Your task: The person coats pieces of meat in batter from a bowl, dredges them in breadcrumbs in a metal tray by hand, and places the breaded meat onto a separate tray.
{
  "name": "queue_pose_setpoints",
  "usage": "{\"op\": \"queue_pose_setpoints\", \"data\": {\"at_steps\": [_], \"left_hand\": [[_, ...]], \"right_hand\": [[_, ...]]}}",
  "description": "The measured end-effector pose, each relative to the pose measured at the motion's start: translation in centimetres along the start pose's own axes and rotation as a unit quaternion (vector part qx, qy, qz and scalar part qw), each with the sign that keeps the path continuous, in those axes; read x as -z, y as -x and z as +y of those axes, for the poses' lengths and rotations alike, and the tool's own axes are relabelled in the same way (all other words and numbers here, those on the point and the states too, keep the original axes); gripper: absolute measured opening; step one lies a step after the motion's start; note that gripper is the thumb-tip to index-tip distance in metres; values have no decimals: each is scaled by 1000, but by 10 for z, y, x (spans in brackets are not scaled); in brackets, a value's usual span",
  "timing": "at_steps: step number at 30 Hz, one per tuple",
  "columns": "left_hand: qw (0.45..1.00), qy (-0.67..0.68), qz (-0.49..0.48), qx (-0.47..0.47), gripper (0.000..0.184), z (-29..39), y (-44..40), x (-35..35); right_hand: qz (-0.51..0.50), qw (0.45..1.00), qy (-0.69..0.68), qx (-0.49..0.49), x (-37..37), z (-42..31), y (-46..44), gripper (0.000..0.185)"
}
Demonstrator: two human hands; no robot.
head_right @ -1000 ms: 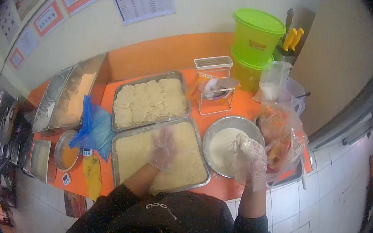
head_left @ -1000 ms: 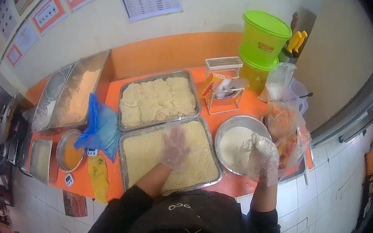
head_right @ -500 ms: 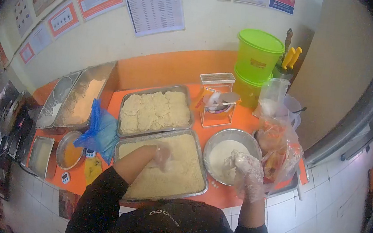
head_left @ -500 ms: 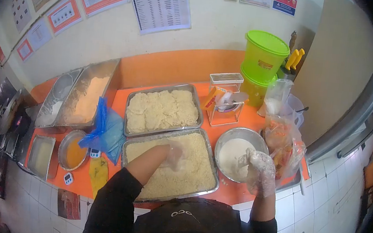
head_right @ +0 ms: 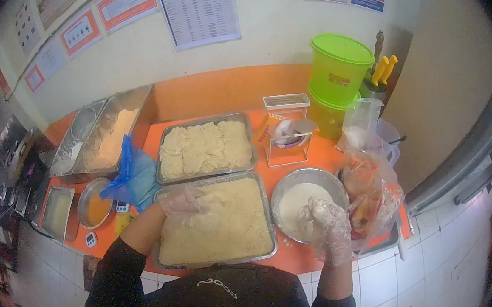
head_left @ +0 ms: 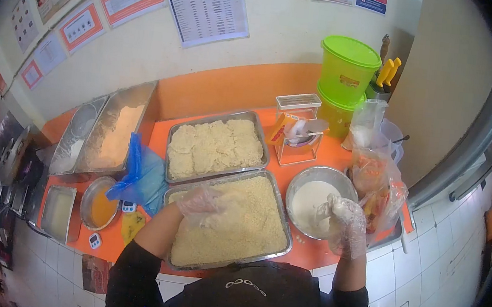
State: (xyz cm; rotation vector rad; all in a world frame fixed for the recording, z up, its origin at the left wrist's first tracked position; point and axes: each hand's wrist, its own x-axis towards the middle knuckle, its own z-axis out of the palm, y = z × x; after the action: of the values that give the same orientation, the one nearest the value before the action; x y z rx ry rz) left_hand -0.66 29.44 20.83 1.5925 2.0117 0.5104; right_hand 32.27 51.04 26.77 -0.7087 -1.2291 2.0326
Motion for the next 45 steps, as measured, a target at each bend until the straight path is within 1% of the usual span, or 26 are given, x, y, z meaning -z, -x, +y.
{"op": "queue_pose_setpoints", "data": {"at_steps": [3,4,6,9,12,14,16,18,19,20,21,22,24,25,27,30,33,34,36,38,40,41,42,43,44,45], "left_hand": [[996,63,51,42,36,-27,-1,-3],[984,146,62,86,35,-24,-2,-2],[933,307,84,169,35,-13,-2,4],[876,417,142,198,38,-58,-32,8],[818,469,262,204,40,-44,-58,45],[816,468,300,162,37,-52,-76,71],[802,490,321,119,29,-78,-98,90],[773,538,327,78,18,-132,-131,99],[854,342,360,155,13,-161,-148,103],[889,128,376,225,10,-189,-163,105],[892,-42,377,248,10,-191,-167,103],[859,-210,376,277,12,-181,-165,105],[784,-436,363,253,19,-152,-154,93],[803,-468,318,186,14,-145,-154,89],[824,-520,218,50,19,-138,-152,79],[742,-462,484,-42,27,-157,-147,46],[807,-493,324,40,32,-165,-140,45],[803,-499,318,77,33,-166,-136,46],[791,-508,305,153,33,-163,-123,50],[771,-543,232,240,30,-132,-101,84],[724,-542,302,300,23,-154,-86,86],[731,-486,360,316,19,-163,-73,81],[732,-428,421,323,16,-169,-60,77],[775,-329,430,326,17,-133,-29,86],[820,-192,477,252,20,-113,-2,80],[841,-49,510,171,23,-93,24,75]], "right_hand": [[-15,1000,-3,8,0,1,-1,29],[-19,1000,-5,12,2,3,0,29],[-13,1000,-17,13,2,5,2,28],[2,1000,-12,16,10,11,-1,27],[11,1000,13,14,21,11,-4,27],[8,1000,13,15,18,7,-2,27],[0,1000,-8,21,7,-3,4,26],[25,999,4,24,10,0,3,26],[38,999,11,24,11,2,2,26],[42,999,3,33,12,4,2,26],[45,998,-3,41,12,6,2,25],[47,998,-10,48,12,8,1,25],[68,997,10,22,11,11,-2,26],[78,997,19,9,9,12,-4,26],[77,997,16,14,7,16,-8,26],[86,996,19,16,3,18,-11,26],[79,997,21,-1,8,17,-13,22],[73,997,20,-10,11,18,-13,21],[74,996,30,27,6,20,-14,25],[68,995,48,54,3,15,-17,28],[61,993,72,66,2,9,-17,30],[58,985,157,46,12,8,-21,27],[56,969,241,24,32,10,-33,24],[60,944,324,1,49,15,-43,21],[69,865,487,97,59,20,-51,21],[74,748,635,177,72,28,-58,21]]}}
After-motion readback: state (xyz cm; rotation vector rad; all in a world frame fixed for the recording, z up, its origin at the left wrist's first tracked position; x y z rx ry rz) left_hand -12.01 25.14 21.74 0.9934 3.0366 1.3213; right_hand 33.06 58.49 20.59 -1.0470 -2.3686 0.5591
